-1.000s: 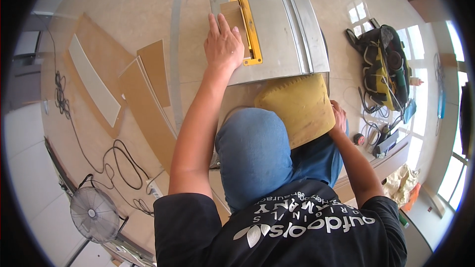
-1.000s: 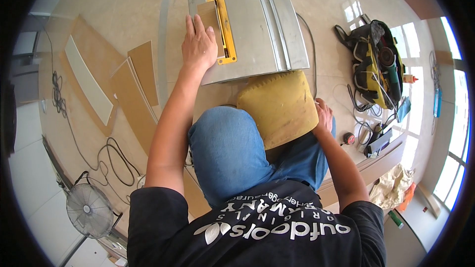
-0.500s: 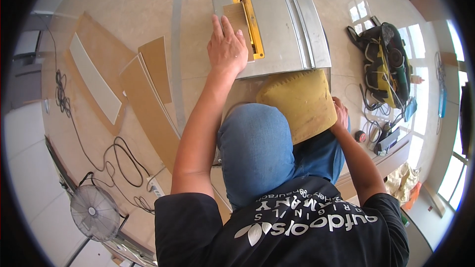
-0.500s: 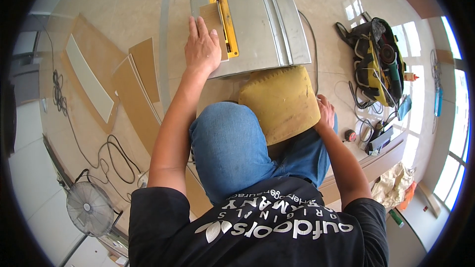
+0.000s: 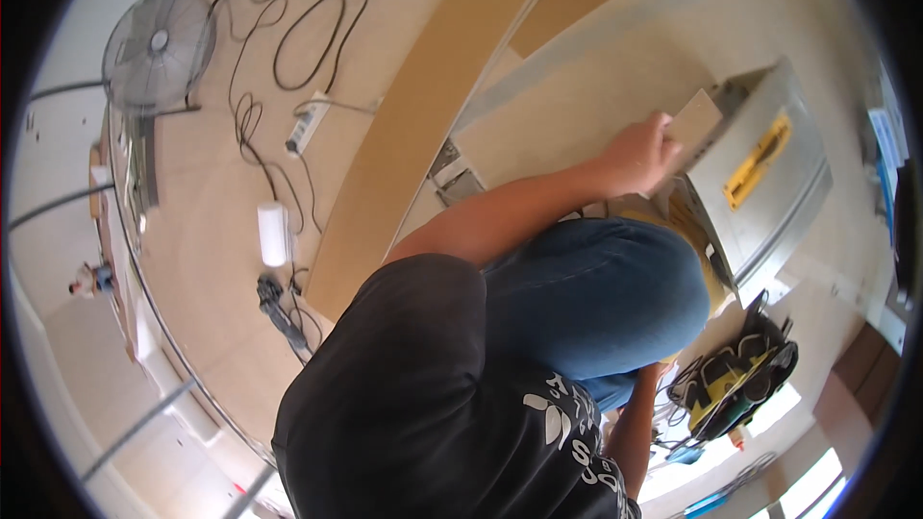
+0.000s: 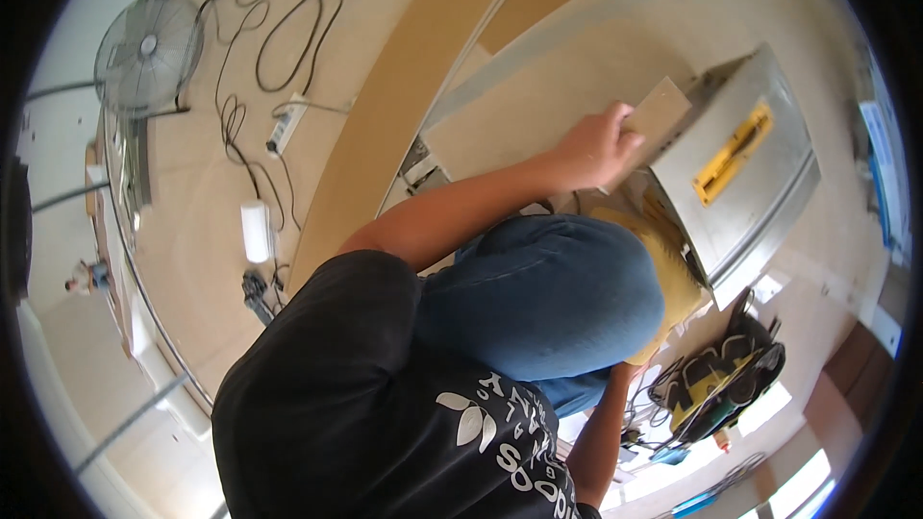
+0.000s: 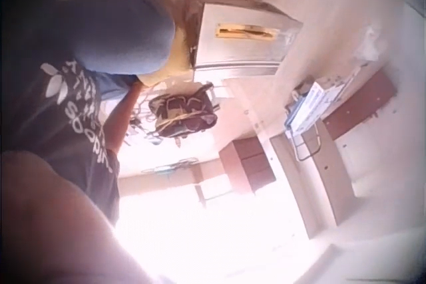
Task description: The person cuts a laminate plank using a small table saw, marks it with a pencil, and hammers it into place on the floor next to a glass partition.
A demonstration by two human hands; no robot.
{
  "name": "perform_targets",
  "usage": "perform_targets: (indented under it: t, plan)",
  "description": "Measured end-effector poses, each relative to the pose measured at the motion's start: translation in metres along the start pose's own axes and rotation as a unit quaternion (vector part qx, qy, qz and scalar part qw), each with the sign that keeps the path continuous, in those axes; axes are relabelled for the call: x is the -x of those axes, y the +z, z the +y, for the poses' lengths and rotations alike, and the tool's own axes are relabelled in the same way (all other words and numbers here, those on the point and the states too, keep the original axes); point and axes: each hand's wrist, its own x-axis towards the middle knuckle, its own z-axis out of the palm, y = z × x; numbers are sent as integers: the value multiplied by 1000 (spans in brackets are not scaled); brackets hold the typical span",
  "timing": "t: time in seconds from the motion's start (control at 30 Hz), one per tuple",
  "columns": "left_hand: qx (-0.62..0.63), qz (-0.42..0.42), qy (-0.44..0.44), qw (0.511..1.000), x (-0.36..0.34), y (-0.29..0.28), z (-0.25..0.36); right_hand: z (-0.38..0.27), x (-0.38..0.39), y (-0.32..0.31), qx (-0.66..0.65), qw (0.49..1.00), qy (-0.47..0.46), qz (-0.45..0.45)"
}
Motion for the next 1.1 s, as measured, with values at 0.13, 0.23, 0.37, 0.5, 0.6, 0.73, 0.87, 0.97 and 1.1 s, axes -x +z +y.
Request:
perform_targets:
  t: [0.13,0.23,0.37,0.5,0.6,0.73,0.87,0.97,1.1]
  plan:
    - [60,187,-108,975,23,-67,-123,16,-8,-9,6,1000,-15,-7]
    - [46,318,-135,937,67,-169,-258,22,-14,-15,20,999,-24,-12]
    - [-19,446,-188,875,132,-303,-394,27,-20,-13,23,999,-36,-26]
    - [-232,411,-195,860,155,-413,-409,48,-33,-2,11,997,-54,-54]
    - [-366,331,-374,785,96,-410,-380,98,-61,-26,45,992,-103,-49]
    - [-399,236,-381,800,110,-350,-319,-19,-11,-49,226,947,-228,-8]
    - [-423,175,-364,811,133,-242,-318,-23,-3,-55,171,980,-105,-2]
    - [-425,220,-381,791,135,-207,-317,-18,3,-44,148,983,-103,22]
    - [-387,208,-368,819,113,-204,-300,-11,1,-50,154,980,-113,51]
